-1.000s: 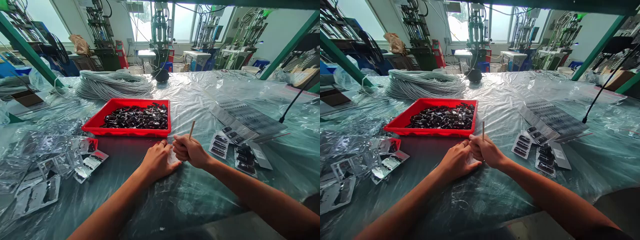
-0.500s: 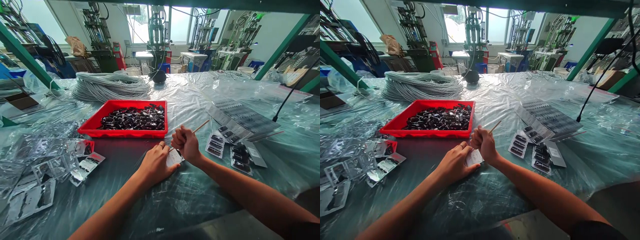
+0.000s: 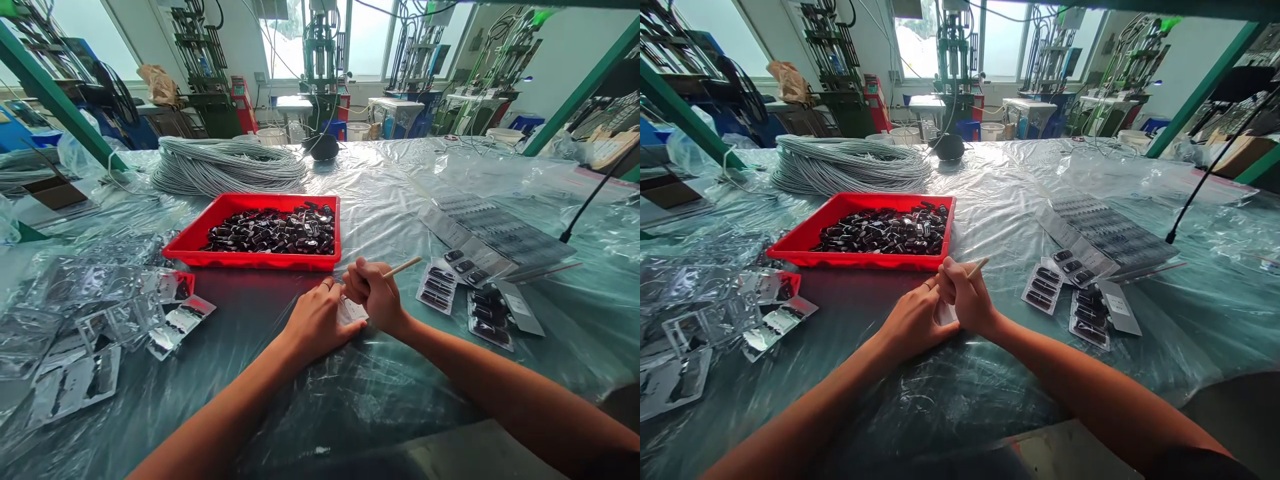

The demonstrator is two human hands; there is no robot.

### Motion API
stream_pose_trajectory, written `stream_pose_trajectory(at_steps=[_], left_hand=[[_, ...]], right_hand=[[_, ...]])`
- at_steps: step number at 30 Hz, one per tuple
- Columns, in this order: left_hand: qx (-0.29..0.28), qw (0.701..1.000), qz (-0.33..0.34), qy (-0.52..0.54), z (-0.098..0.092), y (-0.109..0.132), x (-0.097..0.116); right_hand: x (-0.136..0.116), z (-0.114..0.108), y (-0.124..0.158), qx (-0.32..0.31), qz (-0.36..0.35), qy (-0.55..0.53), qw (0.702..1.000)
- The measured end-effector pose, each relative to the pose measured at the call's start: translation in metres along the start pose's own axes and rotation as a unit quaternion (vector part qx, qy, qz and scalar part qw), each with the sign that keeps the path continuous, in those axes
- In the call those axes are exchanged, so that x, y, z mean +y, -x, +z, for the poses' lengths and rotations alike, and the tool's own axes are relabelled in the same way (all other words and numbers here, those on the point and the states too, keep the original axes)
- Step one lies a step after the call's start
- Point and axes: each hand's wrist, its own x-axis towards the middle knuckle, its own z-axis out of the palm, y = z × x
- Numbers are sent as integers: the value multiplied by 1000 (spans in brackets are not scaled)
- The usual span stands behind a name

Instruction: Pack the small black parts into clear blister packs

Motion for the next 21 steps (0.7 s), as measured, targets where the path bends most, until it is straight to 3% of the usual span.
stream_pose_trajectory(at_steps=[7,10,15,17,21], left_hand=[[0,1000,0,9,-2,-1,0],[-3,1000,-9,-4,-2,0,1],[1,999,-28,-25,-1,0,5],[-2,999,-25,-32,-4,-1,4],[4,998,2,-63,-22,-2,-7]], right_hand=[[12,0,-8,-11,19,5,1000],[5,-1,-8,-6,79,-10,997],[-18,-12,-3,-120,239,-19,963],[-24,-18,-5,-117,231,-31,965],[-26,-29,-13,-33,131,-97,986]])
